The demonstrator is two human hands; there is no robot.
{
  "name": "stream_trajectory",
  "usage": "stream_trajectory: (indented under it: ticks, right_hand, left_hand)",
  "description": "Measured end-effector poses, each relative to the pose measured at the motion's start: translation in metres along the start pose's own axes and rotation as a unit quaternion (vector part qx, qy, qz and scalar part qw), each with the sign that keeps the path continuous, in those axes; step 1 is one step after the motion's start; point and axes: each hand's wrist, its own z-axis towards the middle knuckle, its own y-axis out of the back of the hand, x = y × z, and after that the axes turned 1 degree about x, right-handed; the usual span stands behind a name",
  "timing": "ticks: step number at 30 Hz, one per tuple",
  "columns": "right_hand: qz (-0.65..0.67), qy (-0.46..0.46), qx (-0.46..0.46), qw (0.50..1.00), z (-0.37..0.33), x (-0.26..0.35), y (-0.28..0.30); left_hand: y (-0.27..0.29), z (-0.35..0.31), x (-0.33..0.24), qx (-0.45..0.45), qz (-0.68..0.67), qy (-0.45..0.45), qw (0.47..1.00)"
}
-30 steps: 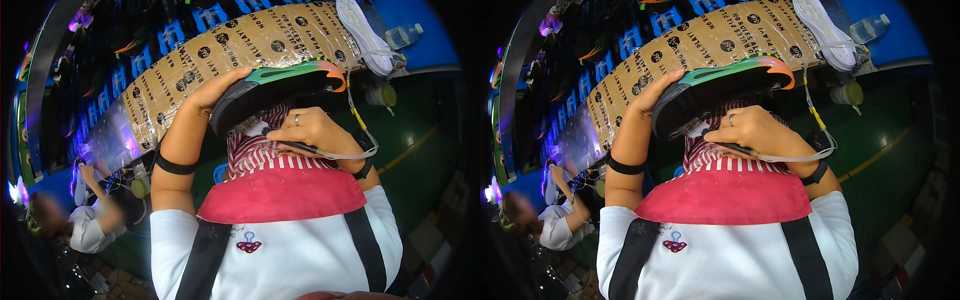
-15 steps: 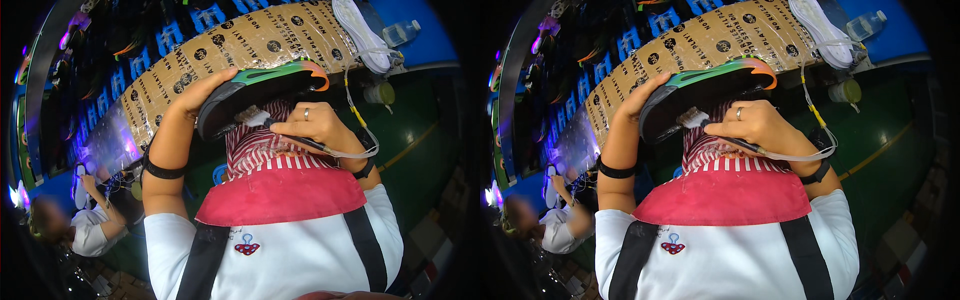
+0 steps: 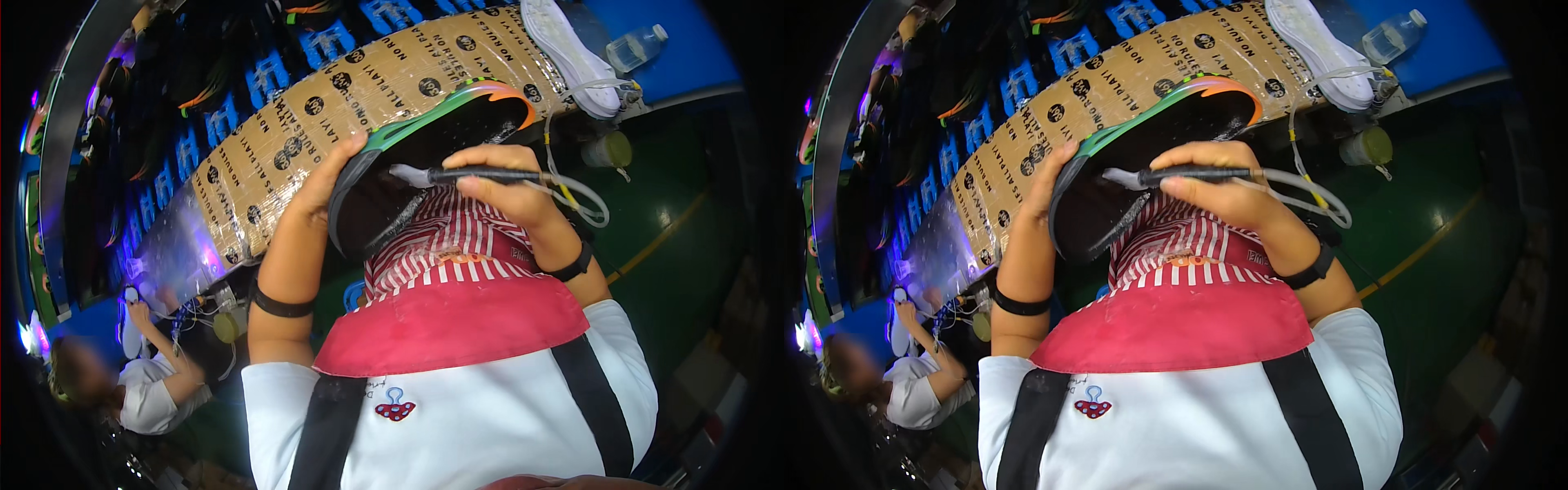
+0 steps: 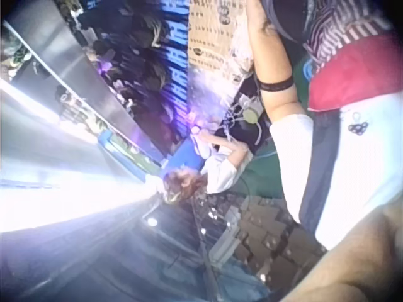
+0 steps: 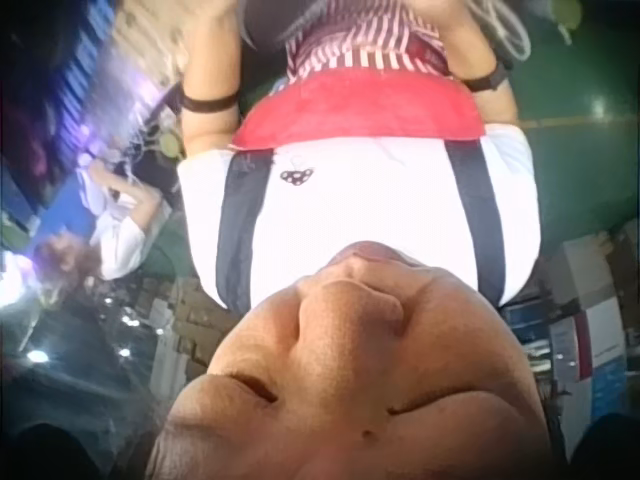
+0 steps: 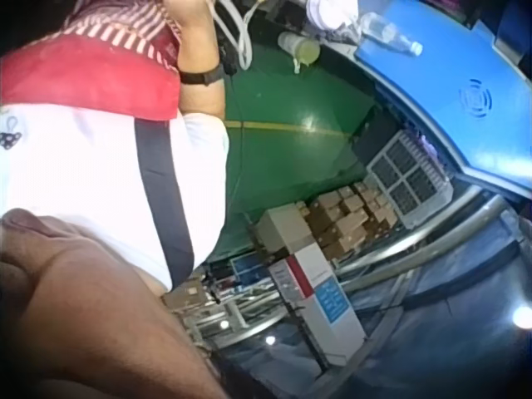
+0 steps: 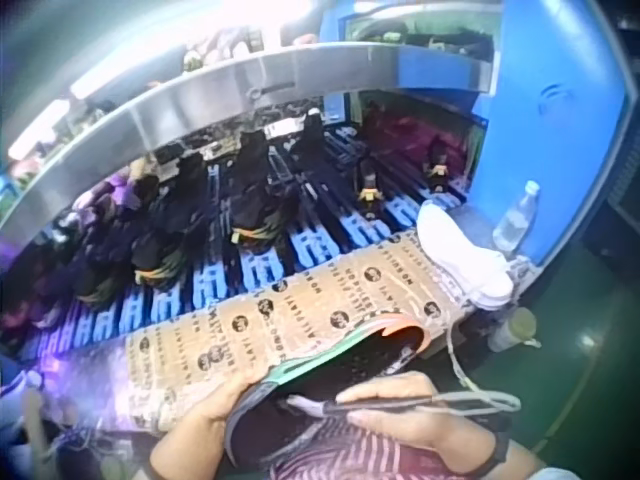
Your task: Applying sealant or adhesive to shoe soles using a specialized applicator tool.
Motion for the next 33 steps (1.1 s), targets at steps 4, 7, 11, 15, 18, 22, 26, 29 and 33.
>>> stream_trajectory:
  ticks: [4, 7, 11, 15, 18, 22, 26, 29, 33]
  right_hand:
    - [-0.017, -0.010, -0.074, 0.997, 0.007, -0.010, 0.017]
    - [-0.038, -0.005, -0.140, 0.989, 0.010, -0.015, 0.027]
    - [-0.132, 0.078, -0.260, 0.953, 0.020, -0.026, 0.035]
    - [-0.302, 0.193, -0.235, 0.903, 0.024, -0.019, 0.015]
    - [-0.347, 0.231, -0.152, 0.896, 0.021, -0.010, -0.003]
    - [-0.236, 0.214, -0.057, 0.946, 0.023, -0.010, 0.003]
    - [-0.133, 0.163, -0.198, 0.957, 0.021, -0.011, 0.016]
    - [-0.042, 0.107, -0.267, 0.957, 0.020, -0.011, 0.036]
    - [0.176, 0.038, -0.313, 0.933, 0.020, -0.023, 0.058]
  left_hand:
    - [0.004, 0.000, 0.017, -0.022, -0.070, -0.002, 0.997]
    - [0.006, -0.003, 0.024, -0.047, -0.081, -0.001, 0.996]
    - [0.008, 0.000, 0.034, -0.009, -0.127, -0.007, 0.992]
    - [-0.003, 0.008, 0.036, 0.036, -0.154, -0.010, 0.987]
    - [-0.010, 0.014, 0.033, 0.018, -0.131, -0.059, 0.989]
    - [-0.006, 0.024, 0.032, -0.020, -0.141, -0.079, 0.987]
    - [-0.005, 0.020, 0.031, -0.004, -0.179, -0.143, 0.973]
    - [-0.005, 0.005, 0.030, 0.027, -0.269, -0.127, 0.954]
    - [0.008, -0.007, 0.046, 0.007, -0.283, -0.157, 0.946]
